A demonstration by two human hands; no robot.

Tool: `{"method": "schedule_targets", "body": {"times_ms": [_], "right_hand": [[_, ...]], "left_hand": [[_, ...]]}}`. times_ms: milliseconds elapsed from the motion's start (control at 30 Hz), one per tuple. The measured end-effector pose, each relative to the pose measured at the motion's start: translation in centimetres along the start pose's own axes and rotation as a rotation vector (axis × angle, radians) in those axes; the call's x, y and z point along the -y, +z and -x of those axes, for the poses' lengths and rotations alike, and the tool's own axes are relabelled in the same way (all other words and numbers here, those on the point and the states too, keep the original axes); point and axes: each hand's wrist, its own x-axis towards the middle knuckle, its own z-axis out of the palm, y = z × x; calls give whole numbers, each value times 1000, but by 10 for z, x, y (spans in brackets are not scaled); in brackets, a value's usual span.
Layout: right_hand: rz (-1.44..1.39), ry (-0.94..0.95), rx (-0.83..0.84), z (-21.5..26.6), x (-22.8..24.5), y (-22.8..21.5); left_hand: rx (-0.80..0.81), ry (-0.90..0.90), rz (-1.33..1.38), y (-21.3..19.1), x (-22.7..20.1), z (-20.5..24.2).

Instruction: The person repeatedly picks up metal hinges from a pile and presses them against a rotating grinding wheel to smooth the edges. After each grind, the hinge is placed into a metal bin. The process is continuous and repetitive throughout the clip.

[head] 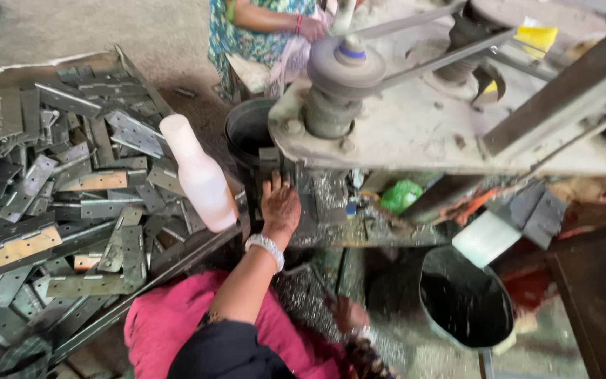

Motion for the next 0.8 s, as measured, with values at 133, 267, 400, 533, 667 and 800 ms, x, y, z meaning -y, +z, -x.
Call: {"method": "schedule_targets", "body": {"times_ms": [133, 267, 400, 533, 667, 800], "right_hand": [[93, 102, 128, 1, 12, -44], [152, -38, 7, 14, 47, -105], [121, -75, 34, 27, 68, -132], [59, -17, 65, 30, 70, -137], [40, 10, 110, 30, 67, -132], [50, -11, 130, 27, 60, -128]], "left_hand": [[-41, 4, 91, -3, 0, 15], [-177, 141, 144, 13, -7, 82], [-455, 498, 158, 23, 16, 128], [-399, 462, 216, -7, 0, 103], [-144, 190, 40, -42, -63, 72], [-53, -155, 540, -39, -55, 78]]}}
